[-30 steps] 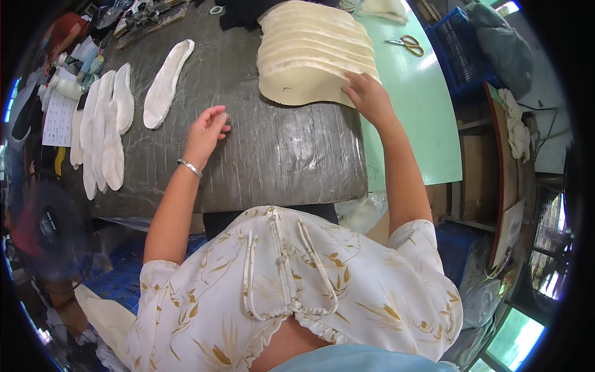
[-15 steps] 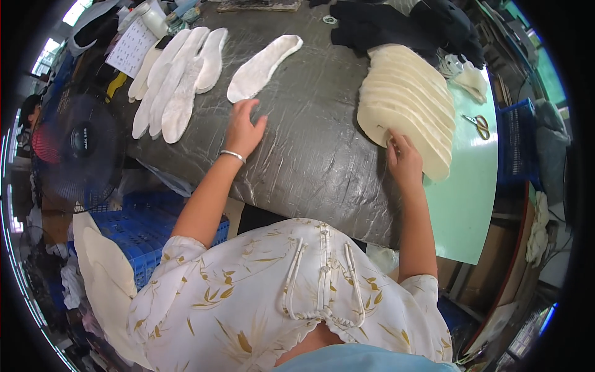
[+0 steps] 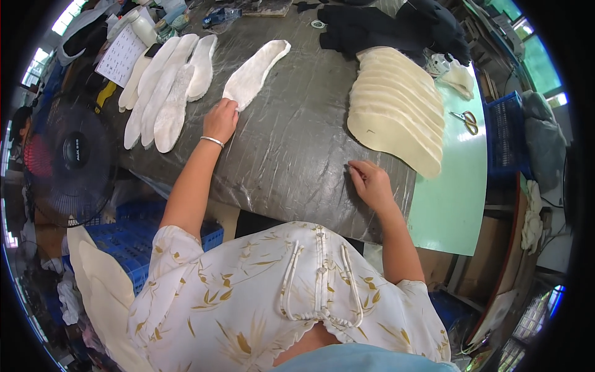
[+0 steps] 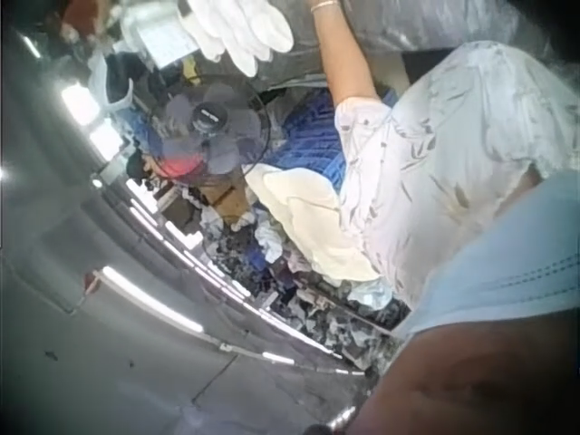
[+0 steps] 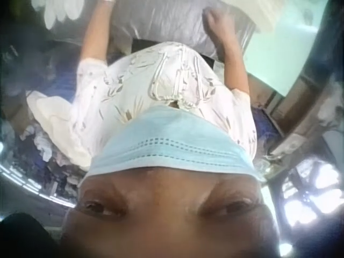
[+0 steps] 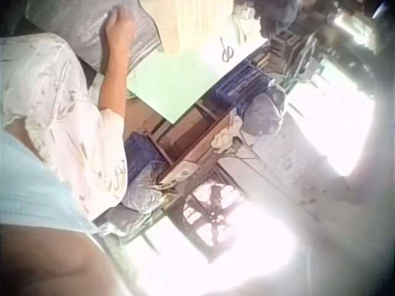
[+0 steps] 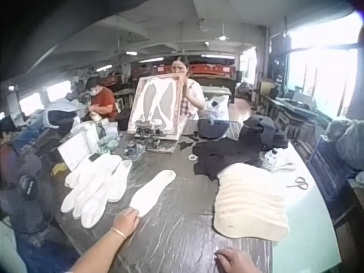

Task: Manually aligning and stacking shoe insole and lining components.

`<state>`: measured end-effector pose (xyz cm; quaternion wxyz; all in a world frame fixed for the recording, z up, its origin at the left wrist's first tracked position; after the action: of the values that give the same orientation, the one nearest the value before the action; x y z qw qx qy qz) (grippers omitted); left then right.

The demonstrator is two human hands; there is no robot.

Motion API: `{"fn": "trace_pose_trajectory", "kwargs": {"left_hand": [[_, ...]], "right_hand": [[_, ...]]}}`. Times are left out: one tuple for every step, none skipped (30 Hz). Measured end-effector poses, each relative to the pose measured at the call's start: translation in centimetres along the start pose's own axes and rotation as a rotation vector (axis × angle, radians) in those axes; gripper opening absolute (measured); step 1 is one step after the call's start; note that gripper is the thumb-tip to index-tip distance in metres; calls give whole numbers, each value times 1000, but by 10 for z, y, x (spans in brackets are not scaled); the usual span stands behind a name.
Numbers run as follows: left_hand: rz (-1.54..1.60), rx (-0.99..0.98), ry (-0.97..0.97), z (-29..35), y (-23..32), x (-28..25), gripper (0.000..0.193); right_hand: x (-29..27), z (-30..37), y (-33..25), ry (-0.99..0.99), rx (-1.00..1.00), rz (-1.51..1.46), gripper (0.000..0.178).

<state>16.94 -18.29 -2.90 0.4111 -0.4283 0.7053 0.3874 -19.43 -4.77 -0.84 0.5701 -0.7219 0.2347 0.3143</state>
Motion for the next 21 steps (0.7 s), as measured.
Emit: {"fn": "trace_pose_trajectory", "kwargs": {"left_hand": [[-44,33,24,-3,3,-2,13],[-43,40,28,-3,5,-2,13],[-44,62,19,-4,12,-3,11],[-43,89,5,-5,26,-7,10],[-4,128,33,-1,47,-11,10],[101,149,41,5,74,-18,11],[239,92,-20,13,99,-19,15],[431,37,-124,22,127,-18,26],[588,-7,-234,31,159,-15,39],[763,-34,-299,39,186,-11,46],[928,-79,-389,46,210,-6,42],[1161,-122,-466,55,229,11,36],[1247,-139,-474,59,241,21,34],[1334,-158,-479,61,251,30,31],[1427,-191,-543,63,262,41,30],[1518,-226,-604,64,271,45,29],[1455,-251,-685,68,276,49,30],[1405,-183,-691,67,283,43,29],[1402,-143,-680,71,286,47,28],[1397,-103,-667,75,288,49,28],[1295,-153,-639,78,285,40,26]], "right_hand": [[3,0,-5,-15,5,-8,14],[6,1,-10,-29,11,-17,14],[10,2,-12,-39,15,-34,15],[13,4,-13,-47,24,-51,15],[17,5,-14,-74,51,-110,17],[24,8,-12,-83,42,-171,21],[32,12,-10,-121,99,-341,26],[41,16,-9,-161,155,-510,32],[46,19,-10,-163,201,-690,38],[49,21,-11,-165,245,-873,45],[48,25,-10,-145,290,-968,51],[41,28,-6,-74,335,-986,47],[34,33,-1,-1,360,-978,45],[26,39,7,71,385,-968,43],[20,47,21,97,445,-901,42],[17,55,33,117,476,-900,38],[15,62,43,140,508,-939,34],[13,67,49,164,541,-979,31],[13,72,52,160,571,-983,23],[14,74,53,162,590,-973,20],[14,80,60,205,614,-946,21]]}}
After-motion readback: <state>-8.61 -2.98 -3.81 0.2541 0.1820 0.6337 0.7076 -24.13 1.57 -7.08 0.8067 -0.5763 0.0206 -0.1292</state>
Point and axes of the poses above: each hand's wrist, its own z-axis away from the middle knuckle, its own x-axis out of the palm, y = z × x, the point moved 8 cm from there along -z, towards the middle knuckle, and after that the axes turned 3 degrees about -y, right-handed, at the moved point
